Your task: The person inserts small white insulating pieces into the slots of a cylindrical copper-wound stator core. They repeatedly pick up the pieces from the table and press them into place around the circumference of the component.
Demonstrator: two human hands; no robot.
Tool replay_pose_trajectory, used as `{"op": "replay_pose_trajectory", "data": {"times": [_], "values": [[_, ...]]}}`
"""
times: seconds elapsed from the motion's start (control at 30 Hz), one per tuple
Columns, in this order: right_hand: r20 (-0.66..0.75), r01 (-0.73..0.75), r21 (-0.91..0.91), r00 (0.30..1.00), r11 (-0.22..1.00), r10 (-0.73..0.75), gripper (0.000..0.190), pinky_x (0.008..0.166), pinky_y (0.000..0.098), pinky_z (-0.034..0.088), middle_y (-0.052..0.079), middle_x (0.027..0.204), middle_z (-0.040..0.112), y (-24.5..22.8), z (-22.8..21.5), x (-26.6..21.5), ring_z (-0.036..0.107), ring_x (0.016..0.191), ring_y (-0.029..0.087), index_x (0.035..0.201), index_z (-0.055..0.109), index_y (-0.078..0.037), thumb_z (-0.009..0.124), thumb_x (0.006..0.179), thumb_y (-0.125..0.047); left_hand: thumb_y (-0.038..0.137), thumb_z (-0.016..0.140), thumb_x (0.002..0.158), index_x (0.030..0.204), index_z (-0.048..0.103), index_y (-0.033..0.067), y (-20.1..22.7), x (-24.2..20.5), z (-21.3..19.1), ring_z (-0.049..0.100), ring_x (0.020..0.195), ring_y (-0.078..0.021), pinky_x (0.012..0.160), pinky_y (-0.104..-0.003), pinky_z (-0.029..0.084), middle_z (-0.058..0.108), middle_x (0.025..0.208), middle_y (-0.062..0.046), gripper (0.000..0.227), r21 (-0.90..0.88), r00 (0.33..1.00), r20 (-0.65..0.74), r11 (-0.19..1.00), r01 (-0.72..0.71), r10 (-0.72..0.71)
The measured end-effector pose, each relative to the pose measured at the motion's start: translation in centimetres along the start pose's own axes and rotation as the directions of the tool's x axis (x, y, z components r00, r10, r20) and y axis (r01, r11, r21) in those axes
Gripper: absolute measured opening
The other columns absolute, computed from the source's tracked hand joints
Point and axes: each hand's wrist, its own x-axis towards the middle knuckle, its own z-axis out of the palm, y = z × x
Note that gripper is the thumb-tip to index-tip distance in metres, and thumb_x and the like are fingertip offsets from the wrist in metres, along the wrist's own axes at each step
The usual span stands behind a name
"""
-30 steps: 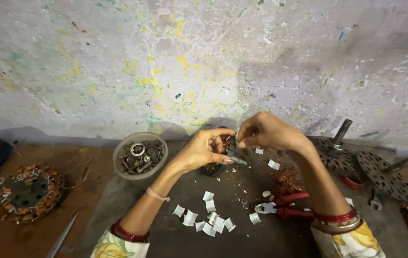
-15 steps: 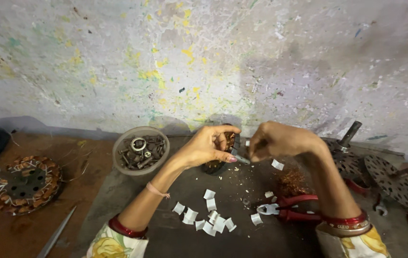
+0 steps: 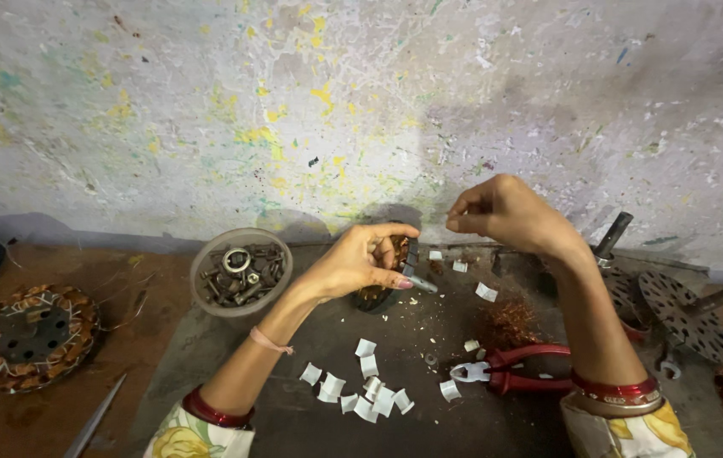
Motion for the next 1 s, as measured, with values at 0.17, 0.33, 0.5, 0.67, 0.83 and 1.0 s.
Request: {"op": "replay_pose_trajectory", "data": {"times": [0.17,0.33,0.5,0.67,0.83,1.0], "values": [[-0.056,0.019,0.238,0.998,0.971,-0.005,0.015,0.05,0.0331,0.035,0.007,0.067,0.071,-0.2,0.2,-0.2,0.048,0.055,0.015,0.093,0.082,-0.006,0.079,0.086,-0.019,0.012,0.091,0.07,0.139,0.062,0.001,0.2,-0.2,0.0,0.051,0.069,-0.005,0.064,-0.023,0.045,0.055,0.075,0.006,0.075,-0.014,0.999,0.013,0.999,-0.052,0.053],[-0.135,0.159,0.505,0.985,0.848,-0.104,0.01,0.054,0.0273,0.035,0.001,0.066,0.065,-0.5,-0.1,-1.0,0.042,0.057,0.009,0.091,0.081,-0.006,0.079,0.086,-0.015,0.013,0.09,0.072,0.136,0.066,0.004,0.3,-0.3,-0.1,0.051,0.068,-0.005,0.063,-0.023,0.045,0.054,0.075,0.006,0.07,0.011,0.999,0.034,0.999,-0.039,0.038],[-0.089,0.147,0.566,0.989,0.811,-0.117,0.012,0.054,0.0291,0.039,0.003,0.072,0.07,-1.3,-0.5,-1.2,0.046,0.057,0.011,0.087,0.079,-0.008,0.078,0.084,-0.019,0.012,0.087,0.076,0.133,0.067,0.0038,0.5,-0.2,-0.3,0.056,0.067,-0.0054,0.062,-0.024,0.048,0.06,0.073,0.005,0.061,-0.05,0.997,0.063,0.998,-0.032,0.035],[0.023,0.218,0.719,0.941,0.66,-0.336,0.016,0.07,0.0333,0.06,0.002,0.105,0.078,-2.6,-0.1,-1.1,0.071,0.092,0.011,0.091,0.076,-0.008,0.072,0.089,-0.024,0.012,0.086,0.074,0.136,0.064,0.0028,0.9,-0.2,-0.1,0.055,0.063,-0.0059,0.058,-0.024,0.046,0.06,0.071,0.004,0.066,0.036,0.999,0.03,0.999,-0.015,0.014],[0.2,0.011,0.526,0.97,0.85,-0.137,0.017,0.052,0.0306,0.053,0.013,0.074,0.074,-2.9,1.2,-1.0,0.068,0.061,0.017,0.091,0.074,-0.002,0.068,0.093,-0.018,0.011,0.087,0.074,0.138,0.061,-0.001,0.8,-0.2,-0.3,0.056,0.065,-0.0066,0.06,-0.024,0.047,0.061,0.072,0.003,0.07,0.048,0.999,0.032,0.998,-0.04,0.039],[0.242,0.015,0.069,0.97,0.998,-0.031,0.01,0.051,0.029,0.056,0.006,0.074,0.076,-3.9,3.5,-0.1,0.067,0.057,0.012,0.092,0.076,-0.005,0.075,0.085,-0.012,0.009,0.087,0.072,0.139,0.059,-0.001,-0.1,0.0,-0.1,0.057,0.069,-0.0064,0.061,-0.024,0.048,0.061,0.077,0.003,0.073,-0.009,1.0,0.013,1.0,-0.02,0.02]]}}
